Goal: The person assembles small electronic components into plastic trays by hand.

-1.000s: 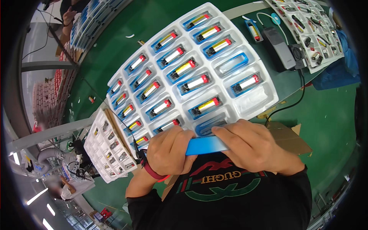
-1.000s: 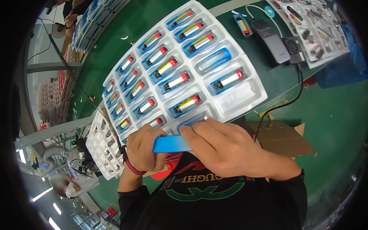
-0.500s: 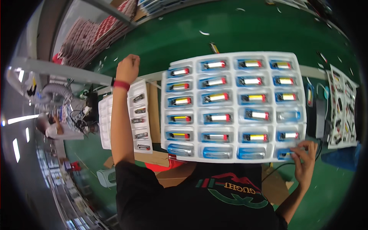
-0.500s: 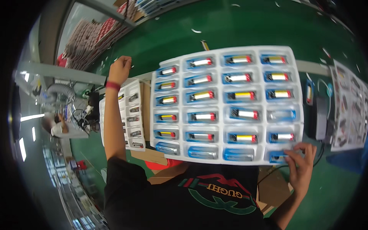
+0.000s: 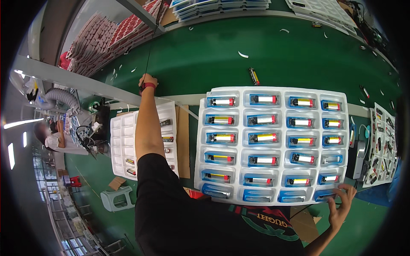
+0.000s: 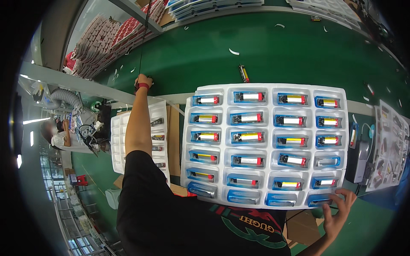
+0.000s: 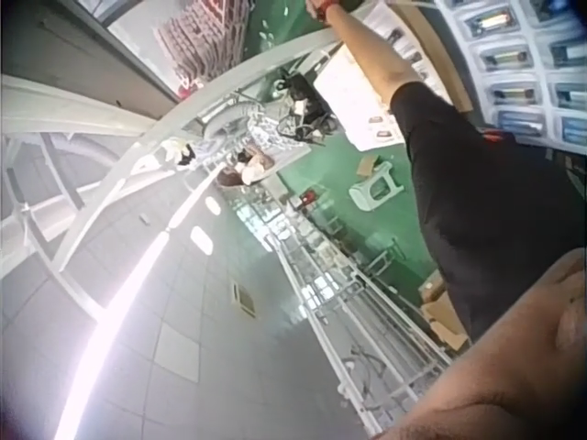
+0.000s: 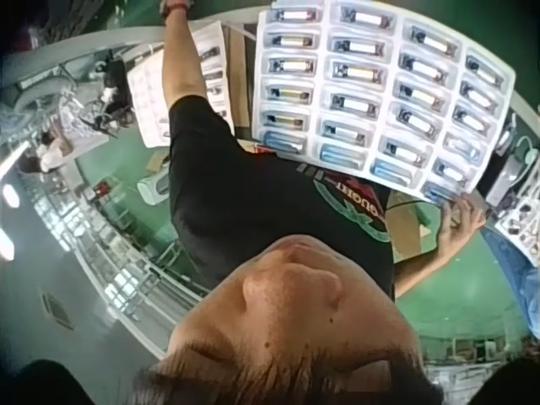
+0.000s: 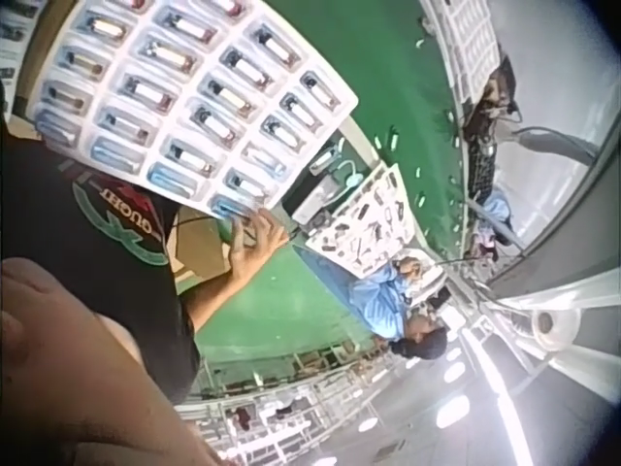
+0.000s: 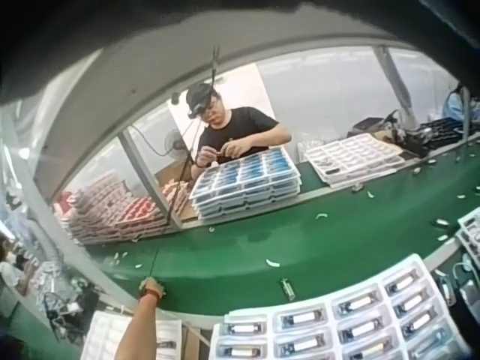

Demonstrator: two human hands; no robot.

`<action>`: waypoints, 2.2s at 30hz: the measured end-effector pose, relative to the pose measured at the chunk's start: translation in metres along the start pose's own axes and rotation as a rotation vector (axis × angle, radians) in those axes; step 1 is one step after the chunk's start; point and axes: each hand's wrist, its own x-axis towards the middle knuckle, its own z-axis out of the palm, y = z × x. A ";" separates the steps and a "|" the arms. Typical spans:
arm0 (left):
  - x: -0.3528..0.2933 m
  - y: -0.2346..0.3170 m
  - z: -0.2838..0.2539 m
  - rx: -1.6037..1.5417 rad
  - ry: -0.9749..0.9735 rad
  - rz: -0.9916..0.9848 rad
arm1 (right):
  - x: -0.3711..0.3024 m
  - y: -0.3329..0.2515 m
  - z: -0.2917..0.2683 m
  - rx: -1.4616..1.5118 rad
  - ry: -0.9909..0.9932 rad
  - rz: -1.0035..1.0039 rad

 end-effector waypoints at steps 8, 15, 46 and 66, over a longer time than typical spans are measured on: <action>-0.129 0.062 -0.073 -1.242 -0.262 0.349 | 0.004 -0.018 0.004 0.099 0.526 -0.130; -0.355 0.091 -0.160 -1.560 -0.964 0.548 | 0.075 -0.158 0.059 0.480 0.149 -0.448; -0.426 0.099 -0.163 -1.024 0.067 1.374 | 0.058 -0.122 0.056 0.884 -0.089 -0.278; -0.422 0.084 -0.161 -1.165 -0.267 1.075 | 0.058 -0.123 0.069 0.779 -0.071 -0.236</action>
